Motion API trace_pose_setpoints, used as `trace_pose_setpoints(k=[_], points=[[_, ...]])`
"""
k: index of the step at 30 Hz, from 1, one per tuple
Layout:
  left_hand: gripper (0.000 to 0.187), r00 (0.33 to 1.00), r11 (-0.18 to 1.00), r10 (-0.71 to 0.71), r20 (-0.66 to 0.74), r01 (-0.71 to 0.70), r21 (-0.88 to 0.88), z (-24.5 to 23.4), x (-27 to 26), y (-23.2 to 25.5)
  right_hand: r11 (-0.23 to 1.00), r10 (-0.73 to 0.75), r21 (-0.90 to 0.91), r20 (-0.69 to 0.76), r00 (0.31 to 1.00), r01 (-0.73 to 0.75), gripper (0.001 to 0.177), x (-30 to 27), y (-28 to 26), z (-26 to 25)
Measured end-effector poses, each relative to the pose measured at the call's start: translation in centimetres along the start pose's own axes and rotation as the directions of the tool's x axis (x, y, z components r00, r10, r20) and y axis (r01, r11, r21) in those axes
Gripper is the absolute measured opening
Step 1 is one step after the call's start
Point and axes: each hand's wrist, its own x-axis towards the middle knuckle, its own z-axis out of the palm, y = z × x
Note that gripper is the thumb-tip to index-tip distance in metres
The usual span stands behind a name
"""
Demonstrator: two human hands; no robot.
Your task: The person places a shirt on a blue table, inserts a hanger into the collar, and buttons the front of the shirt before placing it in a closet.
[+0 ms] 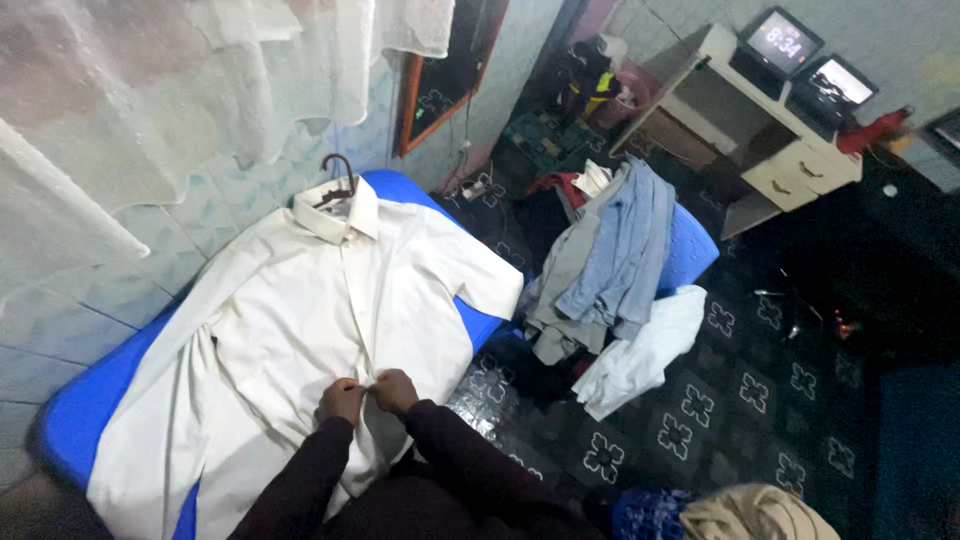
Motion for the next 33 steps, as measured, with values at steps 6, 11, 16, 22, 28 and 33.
trace_pose_setpoints(k=[6, 11, 16, 22, 28, 33], points=[[0.032, 0.999, 0.998, 0.009, 0.039, -0.006, -0.067, -0.2, 0.5, 0.0, 0.827, 0.199, 0.51, 0.127, 0.972, -0.236, 0.021, -0.5, 0.4, 0.3], [0.03, 0.997, 1.0, 0.021, 0.075, -0.02, -0.012, -0.4, 0.3, -0.1, 0.732, 0.123, 0.649, 0.175, 0.977, -0.208, 0.023, -0.8, 0.5, 0.2], [0.029, 0.997, 0.999, 0.022, 0.071, -0.024, 0.028, -0.3, 0.8, 0.3, 0.525, 0.126, 0.793, 0.284, 0.95, -0.307, 0.014, -0.4, 0.5, 0.3], [0.024, 0.994, 0.997, 0.071, 0.079, -0.072, 0.011, -0.2, 0.7, 0.0, 0.494, 0.179, 0.787, 0.325, 0.929, -0.371, 0.007, -0.7, 1.5, -0.2], [0.022, 0.994, 0.999, 0.032, 0.106, -0.032, 0.005, -0.3, 0.7, -0.3, 0.642, 0.08, 0.741, 0.191, 0.978, -0.197, 0.004, -1.2, 1.6, 0.6], [0.021, 0.992, 0.996, 0.073, 0.106, -0.067, -0.059, -0.5, 0.5, -0.7, 0.607, 0.077, 0.766, 0.209, 0.975, -0.212, 0.007, -1.0, 1.4, 0.9]])
